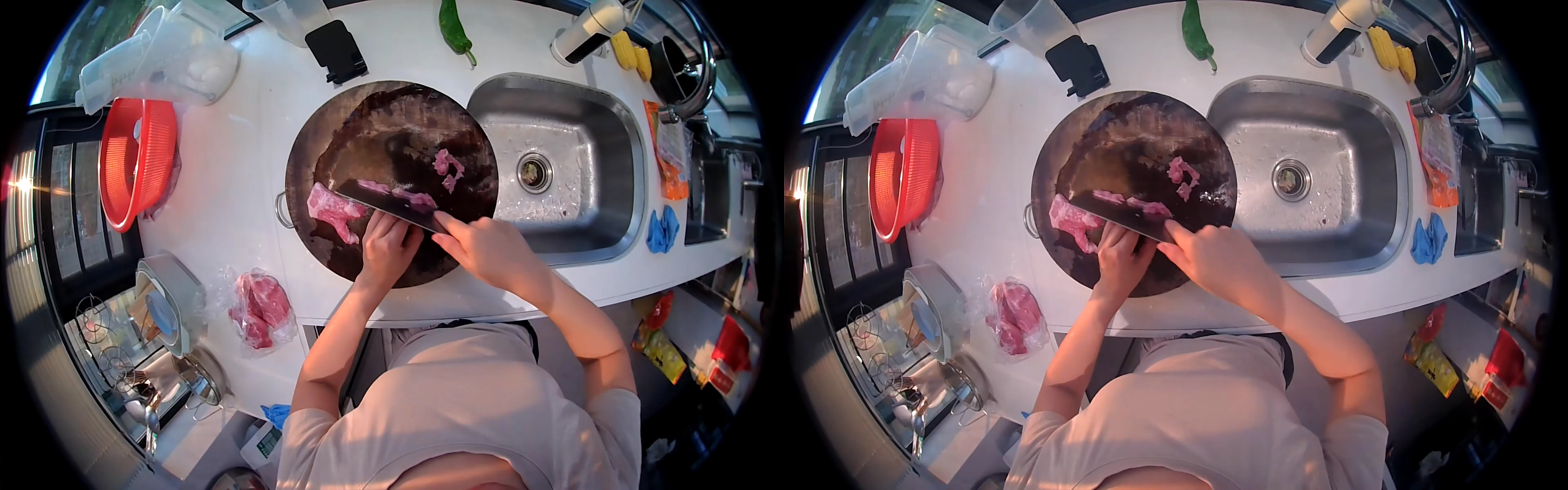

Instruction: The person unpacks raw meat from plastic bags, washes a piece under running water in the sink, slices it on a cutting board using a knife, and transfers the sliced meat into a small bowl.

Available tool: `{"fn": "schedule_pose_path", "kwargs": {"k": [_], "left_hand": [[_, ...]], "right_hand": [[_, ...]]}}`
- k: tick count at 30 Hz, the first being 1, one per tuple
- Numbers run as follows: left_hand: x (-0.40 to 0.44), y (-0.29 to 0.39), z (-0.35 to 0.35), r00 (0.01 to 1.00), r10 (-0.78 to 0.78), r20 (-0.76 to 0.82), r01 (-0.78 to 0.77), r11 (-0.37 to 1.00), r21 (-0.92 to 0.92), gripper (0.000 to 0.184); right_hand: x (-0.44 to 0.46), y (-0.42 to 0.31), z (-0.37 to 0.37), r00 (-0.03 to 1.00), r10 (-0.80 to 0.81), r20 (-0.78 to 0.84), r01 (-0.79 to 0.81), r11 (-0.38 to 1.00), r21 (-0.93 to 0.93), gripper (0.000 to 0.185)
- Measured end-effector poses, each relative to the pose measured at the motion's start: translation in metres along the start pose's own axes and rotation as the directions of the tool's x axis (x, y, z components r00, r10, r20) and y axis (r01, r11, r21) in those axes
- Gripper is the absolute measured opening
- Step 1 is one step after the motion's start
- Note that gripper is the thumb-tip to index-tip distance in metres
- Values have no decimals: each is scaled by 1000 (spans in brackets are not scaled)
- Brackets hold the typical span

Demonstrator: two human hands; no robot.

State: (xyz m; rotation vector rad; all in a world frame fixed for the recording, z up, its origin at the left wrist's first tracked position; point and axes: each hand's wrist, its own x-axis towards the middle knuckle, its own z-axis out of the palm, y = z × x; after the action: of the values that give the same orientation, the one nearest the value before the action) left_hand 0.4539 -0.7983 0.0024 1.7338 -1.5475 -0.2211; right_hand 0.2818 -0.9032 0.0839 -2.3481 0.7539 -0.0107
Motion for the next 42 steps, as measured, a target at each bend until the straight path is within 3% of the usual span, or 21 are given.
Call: {"fn": "schedule_pose_path", "kwargs": {"k": [4,10,13,15,19,22,24,27,28,31,32,38,42], "left_hand": [[-1,-2,2,1000,-8,5,8,1000,-8,29],[6,-1,4,998,14,-60,-15,1000,-11,30],[3,-2,4,1000,28,2,-28,1000,5,26],[1,0,4,1000,28,-1,-28,1000,7,25],[5,5,0,1000,20,-24,-21,999,-49,21],[3,2,2,996,53,-73,-57,997,-56,20],[0,1,2,994,48,-95,-54,997,-59,21],[0,1,2,993,71,-89,-75,996,-44,21],[0,1,2,993,71,-91,-75,996,-40,21],[0,0,2,993,79,-85,-82,996,-33,21],[0,-1,2,993,82,-80,-85,996,-34,21],[-6,-3,2,998,42,-43,-42,999,8,21],[-6,-5,2,998,41,-40,-40,999,22,23]], "right_hand": [[-6,4,6,999,21,-28,-19,997,80,33],[-69,16,-7,981,195,25,-193,979,-65,43],[-36,0,-3,986,167,-10,-167,984,-66,39],[0,-7,11,993,87,-74,-84,996,36,35],[21,-4,19,996,50,-80,-46,997,54,35],[-14,8,-22,970,221,105,-237,956,174,36],[-28,27,-38,890,374,263,-432,876,217,39],[-38,42,-39,901,389,190,-430,860,274,43],[-39,37,-33,929,363,75,-371,909,191,38],[-42,14,-33,948,317,18,-317,944,92,37],[-49,21,-22,973,232,-20,-230,970,77,40],[-59,3,-33,960,228,160,-219,973,-71,42],[-45,4,-28,986,129,104,-125,991,-51,38]]}}
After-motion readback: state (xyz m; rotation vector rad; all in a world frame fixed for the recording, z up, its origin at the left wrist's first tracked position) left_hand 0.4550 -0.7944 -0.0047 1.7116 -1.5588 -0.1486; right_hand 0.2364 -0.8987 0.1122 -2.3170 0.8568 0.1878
